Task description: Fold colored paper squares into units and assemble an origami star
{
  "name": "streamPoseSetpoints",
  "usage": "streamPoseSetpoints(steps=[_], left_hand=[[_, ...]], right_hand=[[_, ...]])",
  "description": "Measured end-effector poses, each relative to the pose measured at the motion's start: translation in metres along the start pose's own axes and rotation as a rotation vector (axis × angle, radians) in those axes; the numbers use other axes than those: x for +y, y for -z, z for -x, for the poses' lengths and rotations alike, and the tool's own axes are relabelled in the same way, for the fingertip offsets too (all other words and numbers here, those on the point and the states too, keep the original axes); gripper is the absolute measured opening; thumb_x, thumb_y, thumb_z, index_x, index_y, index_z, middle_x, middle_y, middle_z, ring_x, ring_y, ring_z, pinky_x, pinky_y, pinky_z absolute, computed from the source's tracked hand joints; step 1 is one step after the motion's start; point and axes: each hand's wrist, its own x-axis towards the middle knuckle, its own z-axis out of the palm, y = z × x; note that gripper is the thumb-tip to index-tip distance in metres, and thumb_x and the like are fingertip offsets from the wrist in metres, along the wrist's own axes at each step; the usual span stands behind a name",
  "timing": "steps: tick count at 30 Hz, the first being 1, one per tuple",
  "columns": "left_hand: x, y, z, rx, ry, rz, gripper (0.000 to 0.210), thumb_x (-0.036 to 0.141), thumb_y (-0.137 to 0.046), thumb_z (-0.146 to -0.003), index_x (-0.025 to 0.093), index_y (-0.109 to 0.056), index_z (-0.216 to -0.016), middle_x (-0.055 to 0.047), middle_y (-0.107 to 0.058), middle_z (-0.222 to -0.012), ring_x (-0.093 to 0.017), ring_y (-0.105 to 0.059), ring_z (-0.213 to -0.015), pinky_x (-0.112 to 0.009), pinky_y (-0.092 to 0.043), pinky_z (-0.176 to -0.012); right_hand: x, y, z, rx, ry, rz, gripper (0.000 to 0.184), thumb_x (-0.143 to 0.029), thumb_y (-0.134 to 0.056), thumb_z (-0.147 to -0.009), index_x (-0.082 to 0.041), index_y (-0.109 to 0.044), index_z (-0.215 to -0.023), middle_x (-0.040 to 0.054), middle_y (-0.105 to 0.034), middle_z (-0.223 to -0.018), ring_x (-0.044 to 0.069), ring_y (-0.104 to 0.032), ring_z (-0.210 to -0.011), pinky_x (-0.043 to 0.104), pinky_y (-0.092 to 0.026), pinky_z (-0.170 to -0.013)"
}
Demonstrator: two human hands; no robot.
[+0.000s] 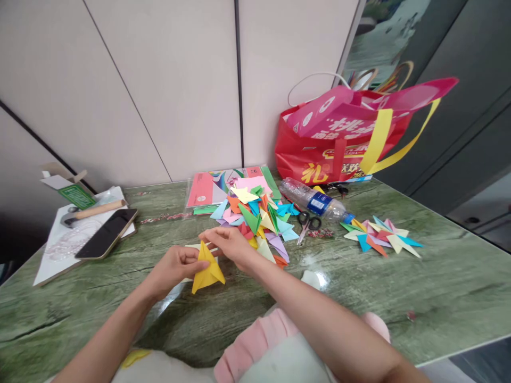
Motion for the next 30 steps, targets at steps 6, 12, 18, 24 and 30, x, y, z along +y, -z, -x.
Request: streamPoseSetpoints(steps=[6, 12, 18, 24, 30], left_hand=[[-0.0002, 0.0022, -0.0011, 0.022, 0.007, 0.087, 0.023, 0.031, -0.069, -0.059, 0.011, -0.066, -0.070, -0.001, -0.062, -0.057, -0.013, -0.055, -0.054, -0.023, -0.042, -0.055], [0.0017, 0.0002, -0.0003, 0.049, 0.013, 0.100, 0.019, 0.028, -0.071, -0.057, 0.011, -0.066, -0.065, -0.001, -0.063, -0.054, -0.013, -0.057, -0.052, -0.022, -0.043, -0.053], [0.0051, -0.0015, -0.0005, 0.075, 0.022, 0.186, 0.019, 0.027, -0.070, -0.059, 0.011, -0.066, -0.068, -0.003, -0.066, -0.059, -0.012, -0.058, -0.054, -0.021, -0.045, -0.053], [-0.0007, -0.0001, -0.0021, 0.062, 0.036, 0.185, 0.020, 0.030, -0.069, -0.061, 0.011, -0.063, -0.066, -0.004, -0.067, -0.059, -0.013, -0.060, -0.053, -0.022, -0.047, -0.054], [0.0001, -0.0011, -0.0014, 0.090, 0.035, 0.187, 0.021, 0.030, -0.069, -0.062, 0.011, -0.063, -0.067, -0.003, -0.067, -0.059, -0.013, -0.060, -0.053, -0.022, -0.048, -0.054]], right_hand=[[0.0007, 0.0028, -0.0008, -0.004, 0.071, 0.100, 0.025, -0.037, -0.064, -0.065, -0.014, -0.065, -0.074, 0.0005, -0.061, -0.069, 0.009, -0.053, -0.061, 0.022, -0.042, -0.056], [0.0056, 0.0020, -0.0009, 0.007, 0.162, 0.209, 0.020, -0.032, -0.063, -0.065, -0.013, -0.063, -0.069, 0.0000, -0.060, -0.063, 0.009, -0.051, -0.055, 0.022, -0.040, -0.054], [0.0085, 0.0009, -0.0011, 0.011, 0.187, 0.250, 0.018, -0.030, -0.060, -0.068, -0.013, -0.061, -0.075, 0.0015, -0.061, -0.070, 0.010, -0.053, -0.061, 0.023, -0.042, -0.058], [0.0075, -0.0004, -0.0004, 0.022, 0.193, 0.345, 0.012, -0.025, -0.058, -0.069, -0.013, -0.059, -0.069, 0.0006, -0.057, -0.065, 0.010, -0.050, -0.059, 0.021, -0.040, -0.054], [0.0056, -0.0011, 0.0004, 0.015, 0.113, 0.219, 0.012, -0.024, -0.062, -0.064, -0.013, -0.061, -0.070, -0.0002, -0.059, -0.063, 0.009, -0.051, -0.056, 0.022, -0.041, -0.055]])
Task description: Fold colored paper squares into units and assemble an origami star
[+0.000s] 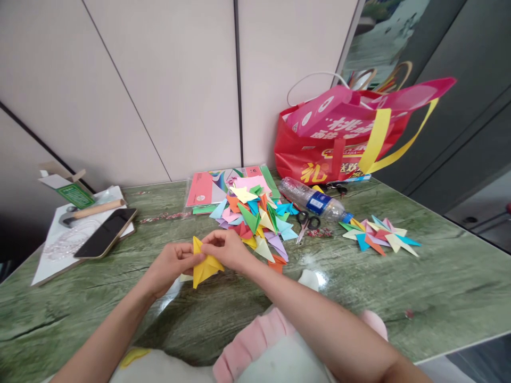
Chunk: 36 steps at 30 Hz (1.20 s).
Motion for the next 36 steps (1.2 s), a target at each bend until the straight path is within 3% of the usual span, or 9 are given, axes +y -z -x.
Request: streamPoseSetpoints(steps=[8, 19, 23, 26, 36], left_hand=[[0.0033, -0.0003, 0.0004, 0.018, -0.025, 0.024, 0.026, 0.030, -0.071, -0.058, 0.010, -0.066, -0.073, -0.006, -0.069, -0.062, -0.015, -0.062, -0.055, -0.023, -0.047, -0.053], [0.0026, -0.0044, 0.0000, 0.076, -0.032, 0.046, 0.025, 0.031, -0.072, -0.057, 0.010, -0.066, -0.069, -0.005, -0.068, -0.058, -0.015, -0.061, -0.051, -0.023, -0.048, -0.052], [0.0038, -0.0032, -0.0003, 0.127, -0.056, 0.058, 0.025, 0.031, -0.073, -0.056, 0.011, -0.067, -0.069, -0.004, -0.068, -0.058, -0.014, -0.061, -0.052, -0.024, -0.048, -0.052], [0.0037, -0.0002, -0.0012, 0.170, -0.068, 0.065, 0.024, 0.030, -0.073, -0.056, 0.011, -0.067, -0.071, -0.004, -0.068, -0.059, -0.014, -0.061, -0.053, -0.023, -0.048, -0.053], [0.0020, -0.0007, -0.0012, 0.141, -0.073, 0.002, 0.023, 0.028, -0.071, -0.058, 0.011, -0.068, -0.072, -0.004, -0.068, -0.059, -0.014, -0.061, -0.053, -0.023, -0.047, -0.051]], right_hand=[[0.0023, 0.0002, 0.0008, 0.010, -0.021, -0.110, 0.022, -0.031, -0.067, -0.061, -0.014, -0.063, -0.074, 0.0003, -0.062, -0.065, 0.010, -0.054, -0.056, 0.024, -0.043, -0.056], [-0.0006, -0.0028, -0.0009, 0.062, -0.058, -0.056, 0.006, -0.013, -0.054, -0.061, -0.015, -0.059, -0.064, -0.0039, -0.055, -0.055, 0.007, -0.048, -0.050, 0.018, -0.039, -0.048], [0.0013, -0.0026, -0.0007, 0.039, -0.053, -0.074, 0.009, -0.018, -0.057, -0.062, -0.015, -0.060, -0.070, -0.0026, -0.058, -0.061, 0.008, -0.052, -0.054, 0.020, -0.042, -0.053], [0.0039, -0.0019, -0.0012, 0.049, -0.045, -0.031, 0.011, -0.024, -0.060, -0.063, -0.014, -0.059, -0.068, -0.0014, -0.059, -0.061, 0.009, -0.052, -0.055, 0.021, -0.042, -0.055], [0.0061, -0.0012, -0.0015, 0.074, 0.038, 0.147, 0.009, -0.022, -0.054, -0.066, -0.014, -0.057, -0.063, -0.0012, -0.056, -0.059, 0.009, -0.050, -0.055, 0.021, -0.039, -0.051]])
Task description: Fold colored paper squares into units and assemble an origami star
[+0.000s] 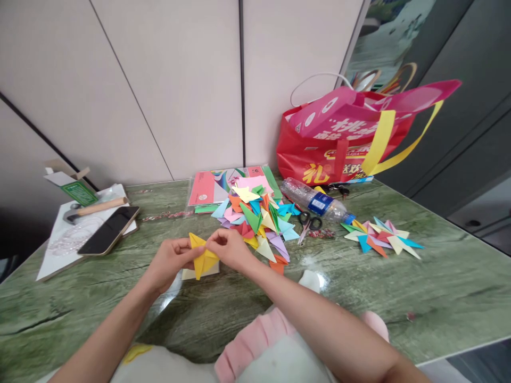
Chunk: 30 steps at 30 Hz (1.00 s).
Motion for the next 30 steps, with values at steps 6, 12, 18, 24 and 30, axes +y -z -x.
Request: streamPoseSetpoints(steps=[6, 12, 18, 24, 30], left_hand=[[0.001, -0.001, 0.001, 0.078, -0.031, 0.059, 0.021, 0.028, -0.072, -0.055, 0.011, -0.067, -0.065, -0.003, -0.066, -0.055, -0.014, -0.059, -0.050, -0.023, -0.046, -0.051], [0.005, 0.006, -0.002, 0.217, -0.043, 0.168, 0.025, 0.032, -0.075, -0.050, 0.011, -0.063, -0.058, -0.003, -0.065, -0.054, -0.014, -0.059, -0.050, -0.026, -0.047, -0.053], [0.007, 0.021, -0.007, 0.367, -0.115, 0.260, 0.026, 0.031, -0.074, -0.051, 0.012, -0.063, -0.064, -0.003, -0.067, -0.060, -0.015, -0.062, -0.054, -0.026, -0.048, -0.054], [0.004, 0.020, -0.007, 0.255, -0.060, 0.224, 0.026, 0.030, -0.075, -0.052, 0.011, -0.064, -0.067, -0.004, -0.068, -0.062, -0.017, -0.063, -0.055, -0.027, -0.049, -0.055], [0.003, 0.012, -0.005, 0.164, -0.032, 0.152, 0.032, 0.034, -0.074, -0.052, 0.011, -0.066, -0.074, -0.006, -0.069, -0.066, -0.017, -0.063, -0.057, -0.028, -0.049, -0.057]], right_hand=[[-0.003, -0.001, 0.001, 0.067, -0.005, 0.059, 0.008, -0.017, -0.050, -0.063, -0.015, -0.056, -0.059, -0.0013, -0.056, -0.057, 0.009, -0.050, -0.054, 0.020, -0.040, -0.050], [0.000, 0.001, 0.000, 0.060, -0.088, -0.037, 0.005, -0.017, -0.050, -0.063, -0.015, -0.053, -0.059, -0.0014, -0.055, -0.051, 0.010, -0.054, -0.051, 0.021, -0.044, -0.050], [0.001, 0.001, -0.002, 0.105, -0.088, -0.079, 0.007, -0.018, -0.051, -0.063, -0.015, -0.052, -0.056, -0.0021, -0.054, -0.049, 0.009, -0.051, -0.048, 0.022, -0.044, -0.050], [0.000, 0.001, -0.003, 0.161, -0.046, -0.173, 0.011, -0.026, -0.055, -0.065, -0.015, -0.054, -0.068, -0.0014, -0.054, -0.059, 0.009, -0.051, -0.052, 0.022, -0.046, -0.051], [-0.004, 0.001, 0.000, 0.094, 0.099, -0.069, 0.014, -0.025, -0.058, -0.065, -0.016, -0.056, -0.075, 0.0017, -0.058, -0.074, 0.012, -0.055, -0.068, 0.023, -0.047, -0.059]])
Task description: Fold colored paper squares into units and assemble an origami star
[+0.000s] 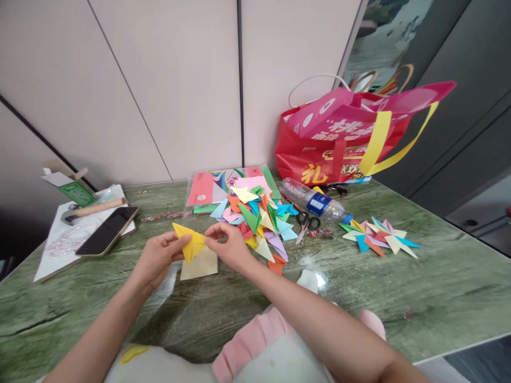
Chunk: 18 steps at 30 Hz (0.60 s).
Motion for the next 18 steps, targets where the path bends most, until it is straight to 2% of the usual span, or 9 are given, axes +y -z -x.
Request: streamPoseSetpoints(steps=[5, 11, 18], left_hand=[[-0.0003, -0.0019, 0.0009, -0.050, 0.007, -0.050, 0.030, 0.034, -0.073, -0.055, 0.011, -0.067, -0.074, -0.005, -0.069, -0.066, -0.016, -0.062, -0.057, -0.026, -0.049, -0.056], [-0.0010, -0.0041, 0.0013, -0.072, 0.011, -0.050, 0.031, 0.040, -0.069, -0.060, 0.011, -0.066, -0.071, -0.004, -0.067, -0.060, -0.013, -0.059, -0.051, -0.023, -0.046, -0.051], [-0.0015, -0.0049, 0.0017, -0.101, 0.020, -0.043, 0.033, 0.042, -0.069, -0.059, 0.011, -0.065, -0.071, -0.004, -0.066, -0.059, -0.014, -0.060, -0.051, -0.024, -0.047, -0.052]], right_hand=[[0.0003, -0.0012, 0.0035, -0.099, 0.039, 0.080, 0.018, -0.021, -0.059, -0.064, -0.016, -0.059, -0.081, 0.0026, -0.060, -0.079, 0.014, -0.056, -0.076, 0.023, -0.046, -0.060], [0.0024, -0.0028, 0.0040, -0.101, 0.023, 0.032, 0.019, -0.017, -0.060, -0.062, -0.015, -0.058, -0.081, 0.0023, -0.060, -0.078, 0.014, -0.057, -0.072, 0.024, -0.046, -0.061], [-0.0001, -0.0032, 0.0040, -0.092, 0.015, 0.053, 0.020, -0.018, -0.063, -0.060, -0.015, -0.057, -0.079, 0.0016, -0.060, -0.076, 0.013, -0.056, -0.069, 0.024, -0.045, -0.060]])
